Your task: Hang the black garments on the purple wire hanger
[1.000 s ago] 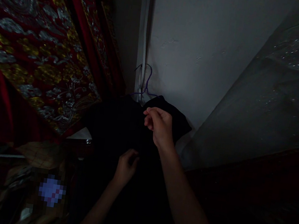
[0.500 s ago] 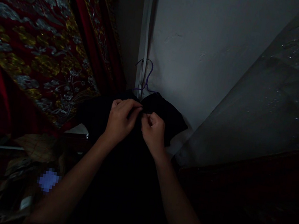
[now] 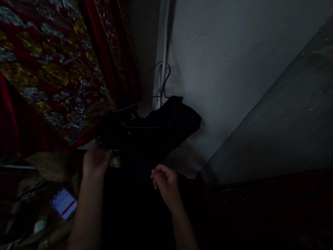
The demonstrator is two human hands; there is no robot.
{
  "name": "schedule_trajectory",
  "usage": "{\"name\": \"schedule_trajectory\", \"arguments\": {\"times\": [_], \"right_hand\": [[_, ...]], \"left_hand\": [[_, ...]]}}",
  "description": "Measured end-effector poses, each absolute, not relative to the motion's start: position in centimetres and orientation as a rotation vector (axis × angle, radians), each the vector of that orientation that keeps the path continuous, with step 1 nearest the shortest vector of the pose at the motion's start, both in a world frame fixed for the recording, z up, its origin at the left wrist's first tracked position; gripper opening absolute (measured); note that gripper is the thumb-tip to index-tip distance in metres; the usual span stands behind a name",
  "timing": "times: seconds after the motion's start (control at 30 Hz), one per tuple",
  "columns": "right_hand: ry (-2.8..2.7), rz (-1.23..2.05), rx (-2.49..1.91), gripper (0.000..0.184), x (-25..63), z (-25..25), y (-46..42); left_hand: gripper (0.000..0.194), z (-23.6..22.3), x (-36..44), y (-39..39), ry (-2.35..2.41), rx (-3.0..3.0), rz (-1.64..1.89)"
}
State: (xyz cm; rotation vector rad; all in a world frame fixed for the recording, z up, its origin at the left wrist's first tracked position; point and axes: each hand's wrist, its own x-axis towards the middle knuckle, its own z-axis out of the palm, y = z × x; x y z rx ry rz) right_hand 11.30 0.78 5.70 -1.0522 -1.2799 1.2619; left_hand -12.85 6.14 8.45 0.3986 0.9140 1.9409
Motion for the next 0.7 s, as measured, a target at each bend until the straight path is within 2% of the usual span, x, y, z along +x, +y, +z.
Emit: {"name": "schedule_trajectory", "arguments": {"times": [0.13, 0.27, 0.33, 0.57, 0.7], "right_hand": [[-1.302, 1.183, -1.113, 0.027, 12.6, 5.6, 0.8], [-1.304, 0.952, -1.203, 0.027, 13.7, 5.4, 1.4], [-1.297, 0.904, -1.196, 0.025, 13.6, 5.1, 1.5], [-1.305, 0.959, -1.117, 0.021, 11.9, 4.8, 0.9], [-1.352, 0.973, -1.050, 0.016, 11.1, 4.7, 0.3]], "left_hand": [[0.010, 4.7, -9.2, 3.7, 0.883, 0.299, 1.776], [0.020, 4.9, -7.5, 2.9, 0.932, 0.509, 1.836], [0.019, 5.4, -7.8, 2.8, 0.926, 0.529, 1.876], [0.018, 3.8, -9.6, 2.8, 0.923, 0.327, 2.020], [0.020, 2.8, -8.5, 2.6, 0.908, 0.266, 1.863]]}}
